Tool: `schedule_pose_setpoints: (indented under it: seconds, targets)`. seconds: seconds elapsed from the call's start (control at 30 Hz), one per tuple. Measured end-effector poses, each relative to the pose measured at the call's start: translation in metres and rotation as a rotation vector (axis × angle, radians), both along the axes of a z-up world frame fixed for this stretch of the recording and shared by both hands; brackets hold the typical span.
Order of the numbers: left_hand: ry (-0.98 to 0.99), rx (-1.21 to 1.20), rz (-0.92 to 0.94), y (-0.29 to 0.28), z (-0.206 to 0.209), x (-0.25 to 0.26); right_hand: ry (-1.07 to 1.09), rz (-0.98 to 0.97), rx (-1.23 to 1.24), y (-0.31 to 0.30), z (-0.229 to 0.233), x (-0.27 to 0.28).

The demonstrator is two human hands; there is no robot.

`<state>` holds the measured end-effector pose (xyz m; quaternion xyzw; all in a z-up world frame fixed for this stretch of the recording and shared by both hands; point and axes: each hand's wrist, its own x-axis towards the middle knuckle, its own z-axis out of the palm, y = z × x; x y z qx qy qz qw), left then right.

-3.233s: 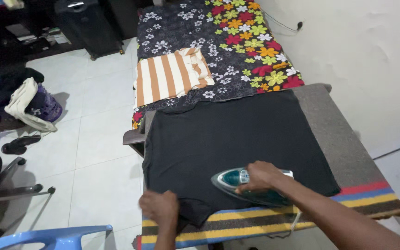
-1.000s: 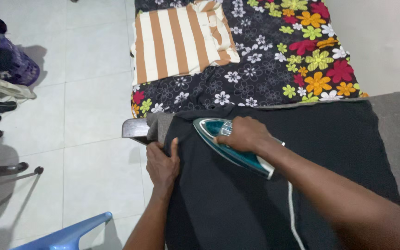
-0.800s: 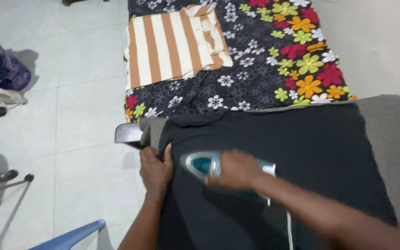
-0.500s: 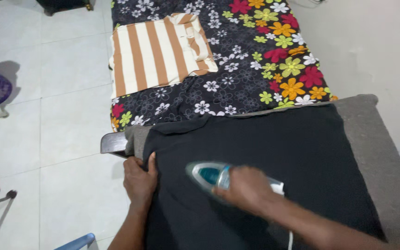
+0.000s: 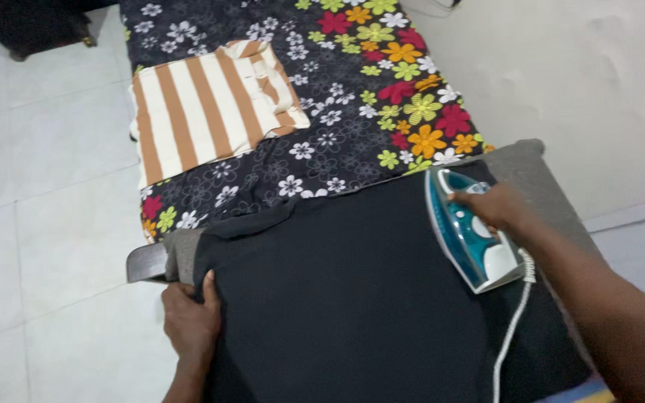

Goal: The person irons a black t-shirt on an ironing board, repeatedly smoothing the fabric with an electric iron. They flip the shirt over several times to iron both sides and adjust the garment between passes. The shirt is then folded and placed on a nearby bed.

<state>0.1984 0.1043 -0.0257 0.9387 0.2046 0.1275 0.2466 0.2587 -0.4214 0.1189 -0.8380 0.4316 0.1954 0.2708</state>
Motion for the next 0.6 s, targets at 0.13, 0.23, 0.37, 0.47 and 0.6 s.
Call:
schedule_pose_setpoints:
  seconds: [0.13, 0.23, 0.37, 0.47, 0.6]
  targets:
    - [-0.066, 0.072, -0.021, 0.003, -0.004, 0.002, 0.063, 0.09, 0.082, 0.013, 0.001, -0.014]
    - [-0.064, 0.098, -0.024, -0.002, -0.006, 0.003, 0.147, 0.261, 0.098, 0.037, 0.0, -0.051]
    - [-0.175, 0.282, 0.007, -0.021, -0.001, 0.009, 0.258, 0.499, 0.12, 0.08, 0.006, -0.115]
    - [-0.185, 0.264, -0.13, -0.068, 0.006, 0.011, 0.307, 0.78, 0.09, 0.104, 0.018, -0.161]
    - [0.187, 0.109, -0.337, -0.145, 0.024, -0.001, 0.306, 0.772, 0.042, 0.099, 0.024, -0.161]
